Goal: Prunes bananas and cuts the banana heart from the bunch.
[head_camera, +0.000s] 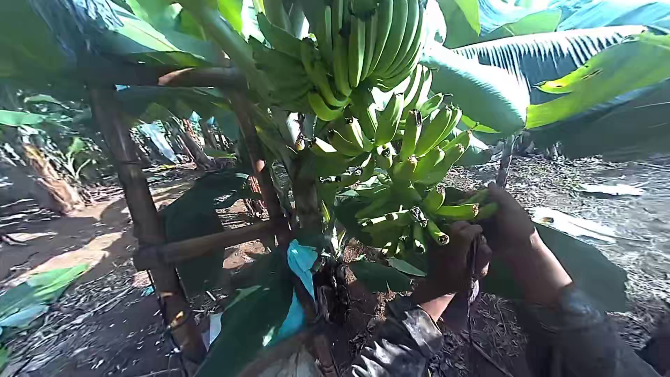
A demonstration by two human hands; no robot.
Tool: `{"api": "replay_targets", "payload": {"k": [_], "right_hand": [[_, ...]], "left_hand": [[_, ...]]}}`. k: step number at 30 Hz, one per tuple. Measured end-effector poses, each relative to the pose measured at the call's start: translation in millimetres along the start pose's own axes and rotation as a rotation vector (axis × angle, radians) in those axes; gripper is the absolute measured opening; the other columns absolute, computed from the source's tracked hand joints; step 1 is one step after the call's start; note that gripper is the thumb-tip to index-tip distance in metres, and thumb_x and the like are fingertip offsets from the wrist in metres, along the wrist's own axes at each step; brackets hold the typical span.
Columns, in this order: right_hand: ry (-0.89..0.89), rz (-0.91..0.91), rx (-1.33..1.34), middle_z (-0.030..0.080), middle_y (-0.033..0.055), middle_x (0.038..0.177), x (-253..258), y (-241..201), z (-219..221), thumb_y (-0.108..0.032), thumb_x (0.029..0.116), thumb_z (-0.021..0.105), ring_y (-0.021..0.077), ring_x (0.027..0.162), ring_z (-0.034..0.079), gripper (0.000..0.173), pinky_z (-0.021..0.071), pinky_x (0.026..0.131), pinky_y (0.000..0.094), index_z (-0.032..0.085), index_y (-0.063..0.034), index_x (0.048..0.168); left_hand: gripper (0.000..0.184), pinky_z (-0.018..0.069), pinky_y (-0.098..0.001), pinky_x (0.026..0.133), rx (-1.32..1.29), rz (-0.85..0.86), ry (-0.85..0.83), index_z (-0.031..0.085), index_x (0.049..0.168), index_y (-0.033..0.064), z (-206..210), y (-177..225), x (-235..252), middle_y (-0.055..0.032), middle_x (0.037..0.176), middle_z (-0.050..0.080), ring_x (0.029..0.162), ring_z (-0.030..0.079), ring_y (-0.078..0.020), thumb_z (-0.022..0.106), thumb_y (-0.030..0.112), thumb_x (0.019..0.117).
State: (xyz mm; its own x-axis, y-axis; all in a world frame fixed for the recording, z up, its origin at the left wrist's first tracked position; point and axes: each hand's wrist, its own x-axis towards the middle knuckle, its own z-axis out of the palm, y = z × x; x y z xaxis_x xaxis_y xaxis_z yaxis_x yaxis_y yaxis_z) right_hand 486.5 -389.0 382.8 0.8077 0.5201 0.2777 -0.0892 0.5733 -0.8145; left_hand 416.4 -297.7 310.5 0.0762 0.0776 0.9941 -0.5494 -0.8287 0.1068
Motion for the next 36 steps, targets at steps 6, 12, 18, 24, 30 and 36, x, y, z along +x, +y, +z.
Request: {"api": "replay_targets", "payload": {"k": [6, 12, 18, 24, 30, 36], "right_hand": [[0.068, -0.08, 0.009, 0.073, 0.0017, 0.085, -10, 2, 12, -0.042, 0.1107, 0.028, 0.0113, 0.073, 0.069, 0.05, 0.0579, 0.063, 0.0288, 0.068, -0.0129, 0.106], [0.052, -0.1, -0.01, 0.072, -0.001, 0.084, -21, 5, 17, -0.045, 0.1084, 0.03, 0.0085, 0.071, 0.067, 0.049, 0.0575, 0.062, 0.0284, 0.069, -0.0174, 0.104], [-0.001, -0.112, -0.016, 0.071, -0.0015, 0.082, -20, 1, 18, -0.055, 0.1094, 0.023, 0.0087, 0.072, 0.068, 0.059, 0.059, 0.066, 0.0293, 0.067, -0.0164, 0.1], [-0.139, -0.049, 0.001, 0.073, 0.0034, 0.091, -13, 1, -2, -0.052, 0.1093, 0.032, 0.0155, 0.079, 0.072, 0.053, 0.0629, 0.073, 0.0374, 0.067, -0.0121, 0.111], [-0.245, -0.002, 0.027, 0.073, 0.0078, 0.096, -5, -7, -10, -0.042, 0.1109, 0.031, 0.0197, 0.084, 0.072, 0.05, 0.0625, 0.076, 0.0417, 0.066, -0.0057, 0.113], [-0.296, -0.017, 0.057, 0.073, 0.0073, 0.094, -7, -14, -7, -0.044, 0.1103, 0.039, 0.0165, 0.081, 0.072, 0.049, 0.0631, 0.073, 0.0366, 0.067, -0.0047, 0.114]], "left_hand": [[0.018, 0.0561, -0.0332, 0.089, -0.061, -0.003, -0.097, 0.07, 0.104, -0.0013, -14, 2, 2, -0.014, 0.1, 0.069, 0.098, 0.066, -0.0209, 0.065, 0.008, 0.09], [0.018, 0.0582, -0.0303, 0.082, -0.048, 0.02, -0.113, 0.071, 0.105, 0.0042, -28, 8, 6, -0.0096, 0.1, 0.069, 0.095, 0.067, -0.0173, 0.067, 0.01, 0.0889], [0.018, 0.0572, -0.0288, 0.082, 0.006, 0.063, -0.098, 0.072, 0.107, 0.0067, -30, 7, 8, -0.0082, 0.104, 0.068, 0.097, 0.065, -0.0158, 0.067, 0.016, 0.0919], [0.022, 0.0595, -0.0318, 0.087, 0.008, 0.005, -0.003, 0.068, 0.114, 0.0068, -27, 5, 9, -0.0065, 0.11, 0.07, 0.1, 0.068, -0.0132, 0.063, 0.024, 0.1013], [0.021, 0.0566, -0.0291, 0.092, 0.152, 0.015, 0.145, 0.065, 0.117, 0.0095, -16, 20, 17, -0.0014, 0.115, 0.067, 0.108, 0.065, -0.0103, 0.058, 0.024, 0.1031], [0.02, 0.0572, -0.0335, 0.096, 0.385, 0.029, 0.07, 0.067, 0.111, 0.0038, -11, 36, 30, -0.0081, 0.117, 0.068, 0.114, 0.066, -0.017, 0.059, 0.019, 0.1016]]}}
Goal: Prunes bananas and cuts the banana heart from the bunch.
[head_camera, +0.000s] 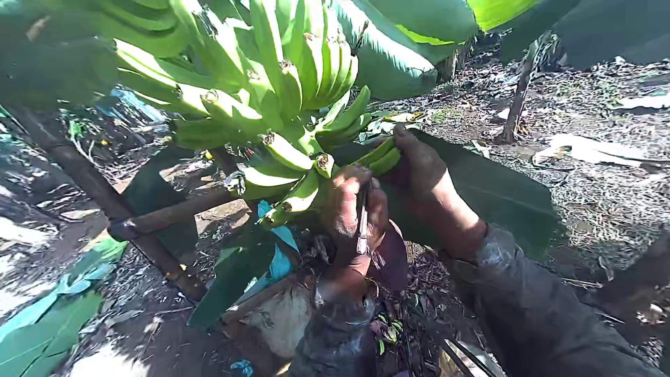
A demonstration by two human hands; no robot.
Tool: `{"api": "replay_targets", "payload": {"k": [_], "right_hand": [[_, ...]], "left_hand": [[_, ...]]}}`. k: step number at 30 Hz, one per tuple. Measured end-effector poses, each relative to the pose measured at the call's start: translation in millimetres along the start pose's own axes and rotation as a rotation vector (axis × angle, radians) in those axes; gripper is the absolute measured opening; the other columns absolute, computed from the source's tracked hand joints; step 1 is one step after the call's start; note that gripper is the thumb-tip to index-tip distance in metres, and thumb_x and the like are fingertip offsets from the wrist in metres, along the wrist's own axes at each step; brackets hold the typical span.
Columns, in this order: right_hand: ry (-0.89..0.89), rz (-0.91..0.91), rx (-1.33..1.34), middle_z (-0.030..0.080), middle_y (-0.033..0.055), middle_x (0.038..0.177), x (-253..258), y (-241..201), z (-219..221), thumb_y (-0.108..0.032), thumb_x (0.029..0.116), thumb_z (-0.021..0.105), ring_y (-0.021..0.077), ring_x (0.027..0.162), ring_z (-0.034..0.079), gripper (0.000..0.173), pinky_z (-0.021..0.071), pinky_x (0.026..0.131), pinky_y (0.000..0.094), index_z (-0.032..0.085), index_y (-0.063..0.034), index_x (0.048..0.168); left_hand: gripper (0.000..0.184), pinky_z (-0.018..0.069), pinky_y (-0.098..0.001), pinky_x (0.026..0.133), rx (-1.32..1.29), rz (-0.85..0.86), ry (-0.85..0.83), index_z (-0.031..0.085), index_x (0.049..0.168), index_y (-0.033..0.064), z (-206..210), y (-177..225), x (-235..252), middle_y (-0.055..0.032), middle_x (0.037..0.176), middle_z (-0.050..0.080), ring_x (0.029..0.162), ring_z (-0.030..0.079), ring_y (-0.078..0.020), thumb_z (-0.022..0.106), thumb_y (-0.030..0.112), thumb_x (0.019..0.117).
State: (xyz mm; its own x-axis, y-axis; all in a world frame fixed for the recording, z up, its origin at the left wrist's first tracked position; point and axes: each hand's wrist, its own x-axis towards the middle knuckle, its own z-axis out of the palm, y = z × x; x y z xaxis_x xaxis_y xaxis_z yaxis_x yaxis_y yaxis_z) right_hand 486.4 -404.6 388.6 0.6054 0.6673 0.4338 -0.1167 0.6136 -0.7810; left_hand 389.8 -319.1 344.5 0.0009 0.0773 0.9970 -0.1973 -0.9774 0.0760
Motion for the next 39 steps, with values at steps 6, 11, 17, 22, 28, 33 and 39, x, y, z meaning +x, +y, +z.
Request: {"api": "replay_targets", "payload": {"k": [6, 11, 17, 22, 28, 33, 39], "right_hand": [[-0.063, 0.017, 0.021, 0.072, 0.0106, 0.098, 9, 1, -5, -0.036, 0.1096, 0.045, 0.0197, 0.085, 0.072, 0.04, 0.0635, 0.076, 0.0392, 0.067, -0.0029, 0.116], [-0.061, -0.032, 0.008, 0.071, 0.0076, 0.09, 10, 6, -8, -0.034, 0.1092, 0.047, 0.0169, 0.079, 0.071, 0.036, 0.0628, 0.072, 0.0373, 0.068, -0.0046, 0.105], [-0.06, -0.061, 0.008, 0.072, 0.009, 0.093, 14, 9, -14, -0.033, 0.1094, 0.047, 0.0185, 0.082, 0.072, 0.036, 0.0638, 0.075, 0.0391, 0.067, -0.003, 0.105], [-0.038, -0.085, -0.002, 0.072, 0.0085, 0.091, 17, 11, -16, -0.031, 0.109, 0.048, 0.0188, 0.081, 0.072, 0.035, 0.0642, 0.073, 0.0406, 0.069, -0.0031, 0.106], [-0.062, -0.088, 0.02, 0.071, 0.0089, 0.092, 18, 14, -16, -0.03, 0.109, 0.048, 0.0189, 0.081, 0.072, 0.034, 0.0642, 0.073, 0.0407, 0.068, -0.003, 0.105], [-0.08, -0.1, -0.03, 0.07, 0.0049, 0.094, 8, 12, -14, -0.04, 0.1083, 0.049, 0.015, 0.081, 0.07, 0.036, 0.063, 0.073, 0.0365, 0.068, -0.0091, 0.108], [-0.075, -0.11, 0.037, 0.072, 0.0084, 0.092, 16, 14, -16, -0.028, 0.1084, 0.05, 0.0186, 0.082, 0.072, 0.032, 0.0643, 0.074, 0.0407, 0.069, -0.003, 0.104]], "left_hand": [[0.012, 0.0599, -0.0363, 0.094, 0.086, -0.037, 0.029, 0.069, 0.103, 0.0044, 4, -3, 2, -0.0085, 0.114, 0.071, 0.112, 0.069, -0.0189, 0.061, 0.013, 0.0979], [0.013, 0.0603, -0.0359, 0.095, 0.032, -0.021, 0.034, 0.068, 0.103, 0.0008, 10, -8, 2, -0.0095, 0.112, 0.072, 0.111, 0.07, -0.0191, 0.06, 0.01, 0.0982], [0.015, 0.0606, -0.0369, 0.094, -0.032, -0.028, 0.028, 0.068, 0.108, 0.0024, 16, -15, -5, -0.0096, 0.116, 0.07, 0.112, 0.069, -0.0204, 0.061, 0.009, 0.0977], [0.011, 0.0606, -0.0382, 0.094, -0.019, -0.008, 0.029, 0.067, 0.104, 0.0033, 19, -19, -9, -0.0085, 0.112, 0.071, 0.111, 0.069, -0.0202, 0.061, 0.008, 0.097], [0.012, 0.0605, -0.0384, 0.094, -0.052, -0.027, 0.009, 0.067, 0.106, 0.0026, 15, -22, -11, -0.0092, 0.115, 0.07, 0.113, 0.069, -0.0216, 0.06, 0.007, 0.0972], [0.008, 0.0602, -0.0384, 0.096, -0.076, -0.062, 0.012, 0.066, 0.102, 0.0041, 12, -14, -7, -0.0084, 0.112, 0.07, 0.113, 0.069, -0.0217, 0.061, 0.007, 0.096], [0.009, 0.0613, -0.0385, 0.093, -0.079, -0.079, 0.018, 0.066, 0.103, 0.0034, 10, -9, -2, -0.0091, 0.113, 0.071, 0.11, 0.07, -0.0217, 0.06, 0.007, 0.0974]]}}
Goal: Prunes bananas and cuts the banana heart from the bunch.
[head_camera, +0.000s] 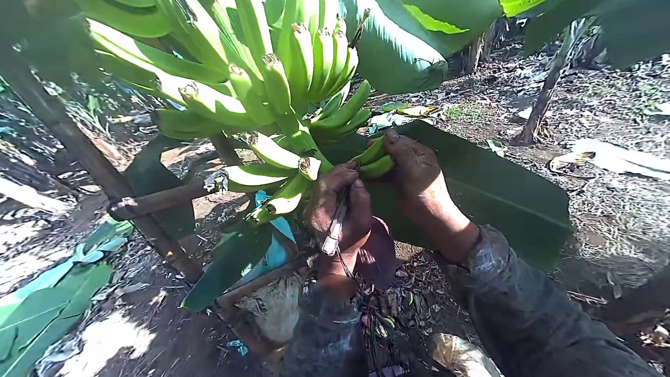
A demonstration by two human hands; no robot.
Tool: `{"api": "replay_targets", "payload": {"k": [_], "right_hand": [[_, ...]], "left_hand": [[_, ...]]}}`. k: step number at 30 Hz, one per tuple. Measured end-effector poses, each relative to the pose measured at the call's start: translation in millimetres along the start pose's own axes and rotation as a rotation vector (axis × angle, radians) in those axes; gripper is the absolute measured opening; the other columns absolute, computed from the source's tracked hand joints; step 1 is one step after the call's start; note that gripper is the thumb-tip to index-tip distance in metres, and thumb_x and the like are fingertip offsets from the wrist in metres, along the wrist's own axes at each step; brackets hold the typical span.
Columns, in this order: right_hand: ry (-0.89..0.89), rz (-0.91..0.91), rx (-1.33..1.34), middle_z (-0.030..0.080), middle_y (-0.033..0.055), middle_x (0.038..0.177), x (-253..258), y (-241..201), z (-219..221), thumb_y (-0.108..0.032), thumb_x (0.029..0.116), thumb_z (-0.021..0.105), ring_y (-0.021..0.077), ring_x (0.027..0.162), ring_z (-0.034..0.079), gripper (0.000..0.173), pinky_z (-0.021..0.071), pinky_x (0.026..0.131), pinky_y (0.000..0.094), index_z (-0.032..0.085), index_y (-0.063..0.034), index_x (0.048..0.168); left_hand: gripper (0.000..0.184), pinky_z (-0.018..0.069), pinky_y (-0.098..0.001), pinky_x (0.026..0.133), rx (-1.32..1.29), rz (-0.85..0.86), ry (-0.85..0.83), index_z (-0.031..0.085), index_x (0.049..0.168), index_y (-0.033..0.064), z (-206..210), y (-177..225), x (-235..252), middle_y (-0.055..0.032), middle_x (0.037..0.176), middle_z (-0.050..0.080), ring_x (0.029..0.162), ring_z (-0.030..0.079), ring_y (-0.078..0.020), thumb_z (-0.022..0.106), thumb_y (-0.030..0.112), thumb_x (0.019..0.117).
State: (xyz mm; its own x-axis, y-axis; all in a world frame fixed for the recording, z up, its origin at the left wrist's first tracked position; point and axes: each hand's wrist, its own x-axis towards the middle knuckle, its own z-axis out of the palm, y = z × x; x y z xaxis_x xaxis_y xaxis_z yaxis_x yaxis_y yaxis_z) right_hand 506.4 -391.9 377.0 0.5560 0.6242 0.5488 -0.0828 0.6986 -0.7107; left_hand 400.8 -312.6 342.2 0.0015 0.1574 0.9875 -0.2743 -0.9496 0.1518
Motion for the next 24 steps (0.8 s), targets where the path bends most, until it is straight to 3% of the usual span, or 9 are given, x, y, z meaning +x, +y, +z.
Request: {"api": "replay_targets", "payload": {"k": [7, 11, 15, 24], "right_hand": [[0.0, 0.01, -0.022, 0.071, 0.0079, 0.093, -5, 0, 0, -0.032, 0.1088, 0.05, 0.0178, 0.082, 0.072, 0.034, 0.0638, 0.076, 0.0396, 0.069, -0.0039, 0.108], [-0.009, -0.021, 0.006, 0.072, 0.0091, 0.091, -4, 1, 1, -0.027, 0.1087, 0.049, 0.0184, 0.081, 0.072, 0.033, 0.0641, 0.074, 0.0393, 0.069, -0.0016, 0.105], [-0.014, -0.032, -0.049, 0.071, 0.0047, 0.093, -13, -4, 3, -0.036, 0.1081, 0.051, 0.014, 0.081, 0.07, 0.033, 0.0626, 0.073, 0.0342, 0.069, -0.0084, 0.106], [-0.026, -0.028, -0.08, 0.071, 0.0053, 0.095, -13, -2, -1, -0.033, 0.1089, 0.05, 0.0139, 0.081, 0.071, 0.033, 0.0628, 0.074, 0.0335, 0.068, -0.0065, 0.113]], "left_hand": [[0.01, 0.0605, -0.0379, 0.094, 0.018, -0.014, -0.007, 0.065, 0.105, 0.0045, -1, -3, -5, -0.0084, 0.115, 0.07, 0.112, 0.069, -0.0211, 0.058, 0.008, 0.098], [0.011, 0.0602, -0.0408, 0.095, -0.03, 0.049, 0.028, 0.065, 0.109, 0.0044, 0, 2, -3, -0.0075, 0.113, 0.069, 0.111, 0.069, -0.0218, 0.059, 0.01, 0.1006], [0.013, 0.0617, -0.0357, 0.091, 0.015, 0.024, 0.022, 0.068, 0.107, 0.0032, 3, 8, 2, -0.0072, 0.111, 0.071, 0.107, 0.07, -0.0187, 0.061, 0.011, 0.0993], [0.011, 0.0608, -0.0384, 0.093, -0.09, -0.013, -0.001, 0.067, 0.104, 0.004, 2, 5, 0, -0.0077, 0.111, 0.071, 0.108, 0.07, -0.0202, 0.058, 0.008, 0.0985]]}}
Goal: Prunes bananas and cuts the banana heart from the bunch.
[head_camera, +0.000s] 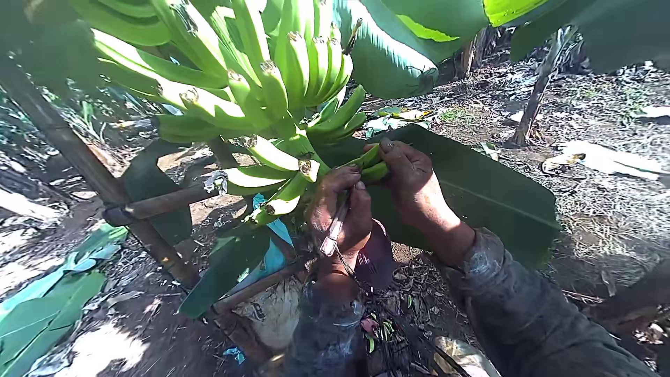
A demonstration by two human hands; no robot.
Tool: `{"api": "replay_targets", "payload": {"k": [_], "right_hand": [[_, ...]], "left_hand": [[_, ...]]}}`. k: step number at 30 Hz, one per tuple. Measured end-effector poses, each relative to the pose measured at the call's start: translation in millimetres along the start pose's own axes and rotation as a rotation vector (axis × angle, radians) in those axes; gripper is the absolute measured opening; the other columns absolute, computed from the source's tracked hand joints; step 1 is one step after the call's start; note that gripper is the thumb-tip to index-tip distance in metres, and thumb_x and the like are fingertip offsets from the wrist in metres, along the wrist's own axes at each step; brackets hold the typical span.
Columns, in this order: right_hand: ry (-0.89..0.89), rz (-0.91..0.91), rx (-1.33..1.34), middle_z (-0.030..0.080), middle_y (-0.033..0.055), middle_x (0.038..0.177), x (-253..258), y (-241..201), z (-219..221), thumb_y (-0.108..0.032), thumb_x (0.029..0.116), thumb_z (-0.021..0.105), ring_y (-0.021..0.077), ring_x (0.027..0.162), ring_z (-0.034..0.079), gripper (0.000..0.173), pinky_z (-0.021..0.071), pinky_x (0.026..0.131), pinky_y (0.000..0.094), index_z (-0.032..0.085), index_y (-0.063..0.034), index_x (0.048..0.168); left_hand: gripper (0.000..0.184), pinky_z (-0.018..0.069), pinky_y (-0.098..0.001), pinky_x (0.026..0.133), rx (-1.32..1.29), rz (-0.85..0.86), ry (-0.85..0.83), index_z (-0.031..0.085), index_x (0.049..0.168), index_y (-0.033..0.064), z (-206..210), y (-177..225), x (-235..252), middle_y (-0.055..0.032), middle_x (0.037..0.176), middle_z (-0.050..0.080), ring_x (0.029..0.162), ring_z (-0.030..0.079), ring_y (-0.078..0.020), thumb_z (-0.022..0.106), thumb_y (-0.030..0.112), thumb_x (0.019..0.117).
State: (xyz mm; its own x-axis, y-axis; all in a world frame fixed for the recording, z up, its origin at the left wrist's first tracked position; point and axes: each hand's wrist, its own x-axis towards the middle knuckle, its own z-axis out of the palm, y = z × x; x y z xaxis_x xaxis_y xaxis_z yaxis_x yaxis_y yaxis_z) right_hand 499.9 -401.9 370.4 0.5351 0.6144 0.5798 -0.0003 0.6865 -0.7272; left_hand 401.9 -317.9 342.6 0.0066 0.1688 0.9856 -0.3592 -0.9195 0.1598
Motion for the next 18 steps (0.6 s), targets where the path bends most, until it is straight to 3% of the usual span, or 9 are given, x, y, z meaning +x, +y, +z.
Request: {"api": "replay_targets", "payload": {"k": [5, 9, 18], "right_hand": [[-0.006, -0.02, 0.008, 0.071, 0.006, 0.094, 1.1, 0.1, 0.6, -0.029, 0.109, 0.049, 0.0141, 0.081, 0.07, 0.031, 0.0626, 0.073, 0.0335, 0.069, -0.0055, 0.11], [0.0, -0.023, -0.004, 0.07, 0.0051, 0.093, 1.5, -1.0, 0.2, -0.029, 0.1089, 0.05, 0.0129, 0.079, 0.07, 0.031, 0.0627, 0.074, 0.0326, 0.068, -0.0051, 0.112], [0.006, -0.038, -0.012, 0.07, 0.0056, 0.094, 0.5, 0.9, -1.1, -0.032, 0.1087, 0.05, 0.0143, 0.081, 0.071, 0.032, 0.063, 0.074, 0.0347, 0.069, -0.0058, 0.111]], "left_hand": [[0.014, 0.0611, -0.0334, 0.089, 0.027, -0.027, 0.013, 0.069, 0.11, 0.0043, 0.9, 0.2, -1.5, -0.0057, 0.112, 0.071, 0.104, 0.07, -0.0161, 0.061, 0.009, 0.0993], [0.013, 0.0601, -0.038, 0.094, -0.068, 0.036, -0.027, 0.068, 0.106, 0.0028, 0.3, -2.3, 2.9, -0.0081, 0.111, 0.071, 0.107, 0.07, -0.0199, 0.06, 0.01, 0.0991], [0.013, 0.0601, -0.0386, 0.094, -0.036, 0.011, -0.02, 0.067, 0.109, 0.0031, -0.1, -4.7, -2.9, -0.0086, 0.113, 0.07, 0.11, 0.069, -0.0213, 0.059, 0.008, 0.0995]]}}
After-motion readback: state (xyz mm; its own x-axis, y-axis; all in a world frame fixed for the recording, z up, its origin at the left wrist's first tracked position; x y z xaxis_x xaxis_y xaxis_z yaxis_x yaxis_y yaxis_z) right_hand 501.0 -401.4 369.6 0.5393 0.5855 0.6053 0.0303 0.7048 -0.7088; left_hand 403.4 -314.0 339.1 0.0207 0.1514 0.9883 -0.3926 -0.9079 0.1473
